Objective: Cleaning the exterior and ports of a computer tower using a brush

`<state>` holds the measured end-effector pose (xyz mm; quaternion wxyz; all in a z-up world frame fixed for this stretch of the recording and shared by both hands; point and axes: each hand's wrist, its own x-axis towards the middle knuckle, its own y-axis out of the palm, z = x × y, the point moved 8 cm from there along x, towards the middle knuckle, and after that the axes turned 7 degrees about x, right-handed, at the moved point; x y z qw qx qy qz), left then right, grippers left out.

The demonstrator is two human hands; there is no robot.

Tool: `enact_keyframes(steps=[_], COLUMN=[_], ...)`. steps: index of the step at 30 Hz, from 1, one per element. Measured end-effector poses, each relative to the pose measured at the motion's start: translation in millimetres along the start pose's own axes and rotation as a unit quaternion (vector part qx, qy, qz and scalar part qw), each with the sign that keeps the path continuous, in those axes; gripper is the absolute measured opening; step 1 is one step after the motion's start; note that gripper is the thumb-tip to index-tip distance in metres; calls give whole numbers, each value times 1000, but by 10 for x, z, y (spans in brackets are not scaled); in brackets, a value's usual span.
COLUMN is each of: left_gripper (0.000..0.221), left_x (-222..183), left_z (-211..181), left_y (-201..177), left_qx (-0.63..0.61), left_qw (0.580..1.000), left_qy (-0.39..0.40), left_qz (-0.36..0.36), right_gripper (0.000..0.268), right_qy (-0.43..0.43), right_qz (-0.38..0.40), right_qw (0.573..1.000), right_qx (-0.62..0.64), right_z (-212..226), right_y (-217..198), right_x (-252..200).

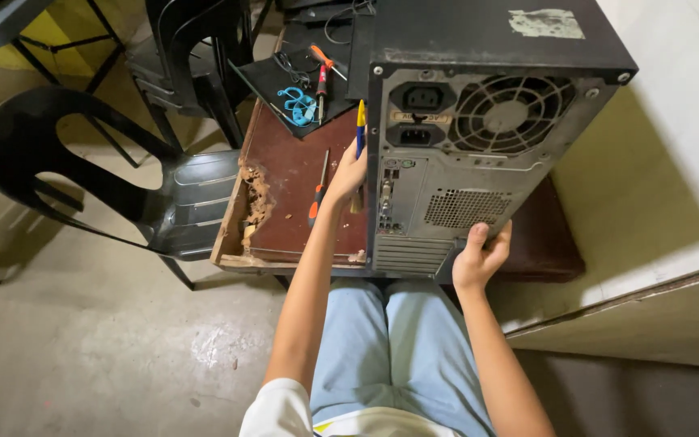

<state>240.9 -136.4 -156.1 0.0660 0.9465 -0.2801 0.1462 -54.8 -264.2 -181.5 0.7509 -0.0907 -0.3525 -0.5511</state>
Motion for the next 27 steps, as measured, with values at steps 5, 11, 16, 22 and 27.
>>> enact_keyframes(steps=[5,11,16,22,27], left_gripper=[36,49,38,48,45], left_x=[-418,-1172,-2012,-2631,-2646], left_z=[-578,-619,-1501,-1991,-1877], left_y=[-99,-628,-327,359,266], left_qx=[51,-116,-227,184,326], left_qw=[997,963,957,961,900], left_qy=[47,-38,137,157,283], left_qz=[-16,-241,-114,133,63], right_gripper=[31,34,33,43,48], right_qy=[16,-72,-89,-114,90], right_qz=[36,62,227,511,492], right_qw=[999,991,966,841,866], right_qx=[-2,-93,-86,-137,14], right_z=[147,732,1892,1607,1289], right_y=[-32,-218,217,526,443], right_x=[14,181,-244,-935,-924])
